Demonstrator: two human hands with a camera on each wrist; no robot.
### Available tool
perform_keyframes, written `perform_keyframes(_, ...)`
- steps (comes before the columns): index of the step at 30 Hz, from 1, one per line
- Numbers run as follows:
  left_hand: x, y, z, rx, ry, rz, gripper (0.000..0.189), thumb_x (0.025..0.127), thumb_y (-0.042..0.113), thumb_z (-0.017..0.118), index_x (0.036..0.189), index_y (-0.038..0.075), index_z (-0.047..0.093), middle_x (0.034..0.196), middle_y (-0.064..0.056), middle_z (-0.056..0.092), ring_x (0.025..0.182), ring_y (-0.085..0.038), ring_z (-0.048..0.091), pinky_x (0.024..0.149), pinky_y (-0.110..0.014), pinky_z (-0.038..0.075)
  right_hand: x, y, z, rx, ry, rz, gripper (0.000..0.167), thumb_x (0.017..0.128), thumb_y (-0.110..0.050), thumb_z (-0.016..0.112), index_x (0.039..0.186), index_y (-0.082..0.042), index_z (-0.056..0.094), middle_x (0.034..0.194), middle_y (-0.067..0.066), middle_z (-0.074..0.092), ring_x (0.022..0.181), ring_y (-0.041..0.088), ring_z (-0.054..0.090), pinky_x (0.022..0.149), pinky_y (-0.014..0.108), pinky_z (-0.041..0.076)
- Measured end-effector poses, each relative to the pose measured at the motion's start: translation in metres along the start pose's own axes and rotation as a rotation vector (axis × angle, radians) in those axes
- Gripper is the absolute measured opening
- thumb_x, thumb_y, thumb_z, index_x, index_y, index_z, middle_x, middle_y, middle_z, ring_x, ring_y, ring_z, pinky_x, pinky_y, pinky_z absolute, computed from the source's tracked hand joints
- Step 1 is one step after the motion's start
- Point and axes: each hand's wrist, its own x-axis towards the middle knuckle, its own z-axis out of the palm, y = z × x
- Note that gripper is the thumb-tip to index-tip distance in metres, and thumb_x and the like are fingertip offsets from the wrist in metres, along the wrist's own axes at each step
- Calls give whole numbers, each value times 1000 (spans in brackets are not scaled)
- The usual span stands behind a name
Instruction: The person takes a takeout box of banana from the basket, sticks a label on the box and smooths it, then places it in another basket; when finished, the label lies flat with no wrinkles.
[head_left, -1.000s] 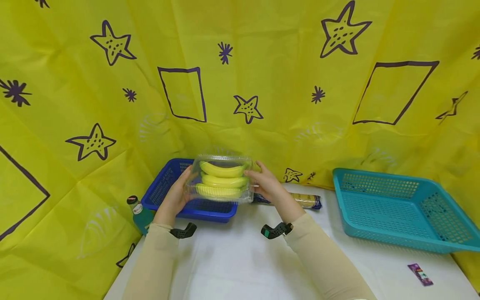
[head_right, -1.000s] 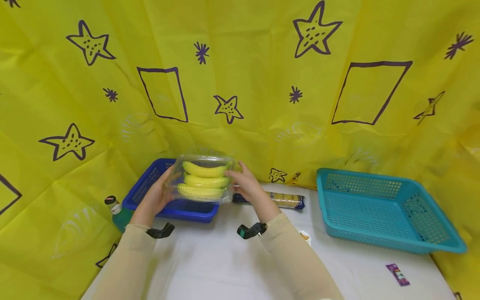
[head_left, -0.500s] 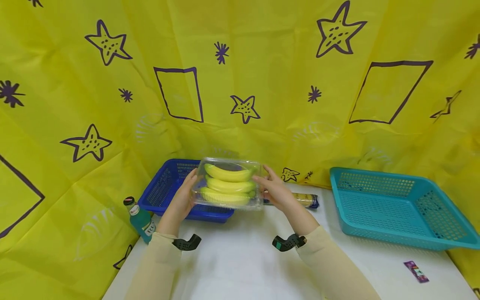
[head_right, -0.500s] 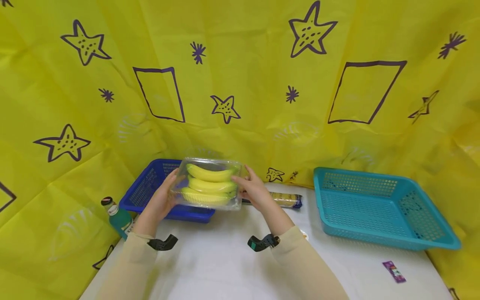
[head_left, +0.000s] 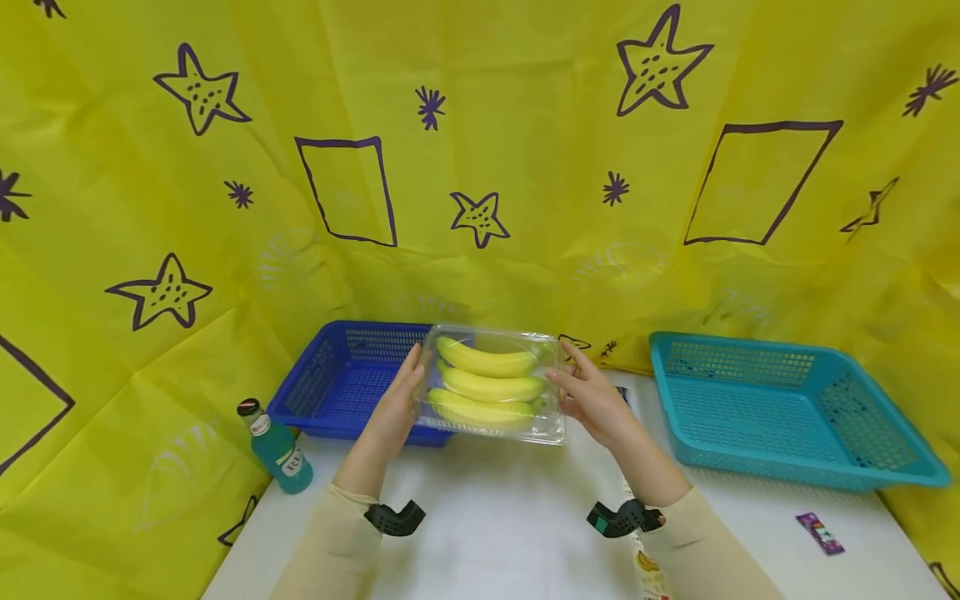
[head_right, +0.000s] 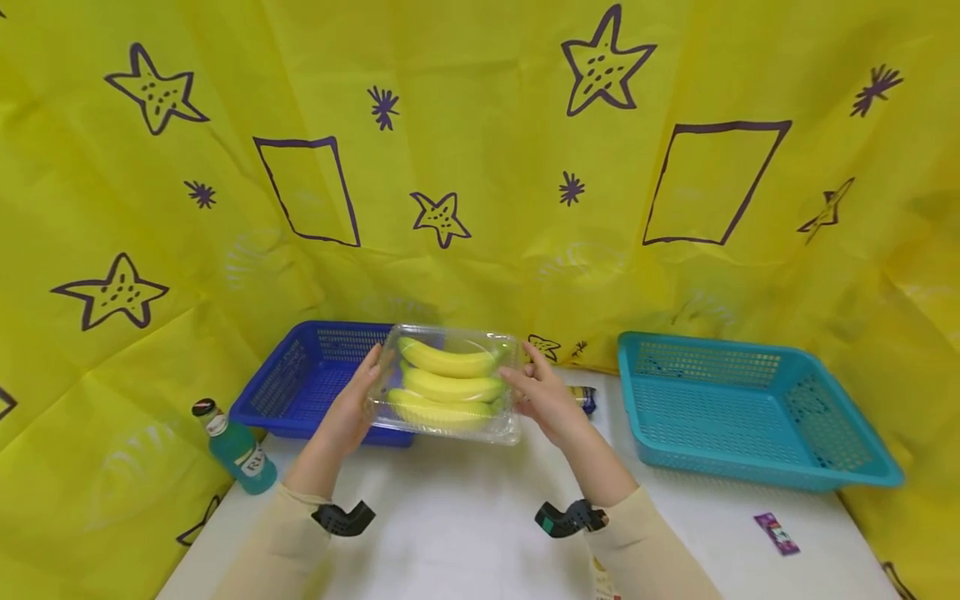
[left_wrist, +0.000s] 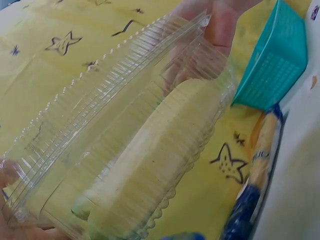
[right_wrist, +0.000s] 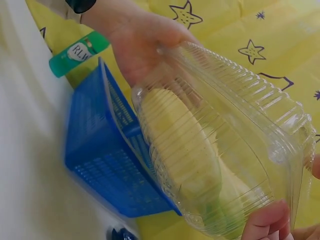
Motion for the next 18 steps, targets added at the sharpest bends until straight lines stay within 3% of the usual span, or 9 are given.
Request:
perform_keyframes(8, -3, -13, 34, 64, -11, 23, 66, 102, 59, 33, 159, 39, 5, 168, 5, 3, 153, -37, -3, 112, -77, 4, -28, 6, -23, -28, 55, -2, 80, 99, -25, 61, 161, -22, 10, 94, -1, 36, 64, 7, 39, 60, 20, 43)
perform_keyframes(12, -6, -20, 49, 57, -17, 42, 65, 103, 56, 34, 159, 35, 10, 167, 3, 10, 154, -35, 1, 114, -75, 4, -40, 11, -33, -36, 69, 9, 79, 100, -26, 60, 161, -24, 9, 95, -2, 38, 65, 6, 38, 59, 20, 43)
perform_keyframes(18, -8, -36, 64, 27, -33, 46, 62, 104, 51, 34, 159, 33, 13, 168, -2, 7, 154, -36, 1, 115, -74, 4, -52, 21, -45, -48, 66, 5, 80, 100, -28, 59, 161, -22, 7, 96, 0, 34, 67, 7, 35, 58, 20, 40)
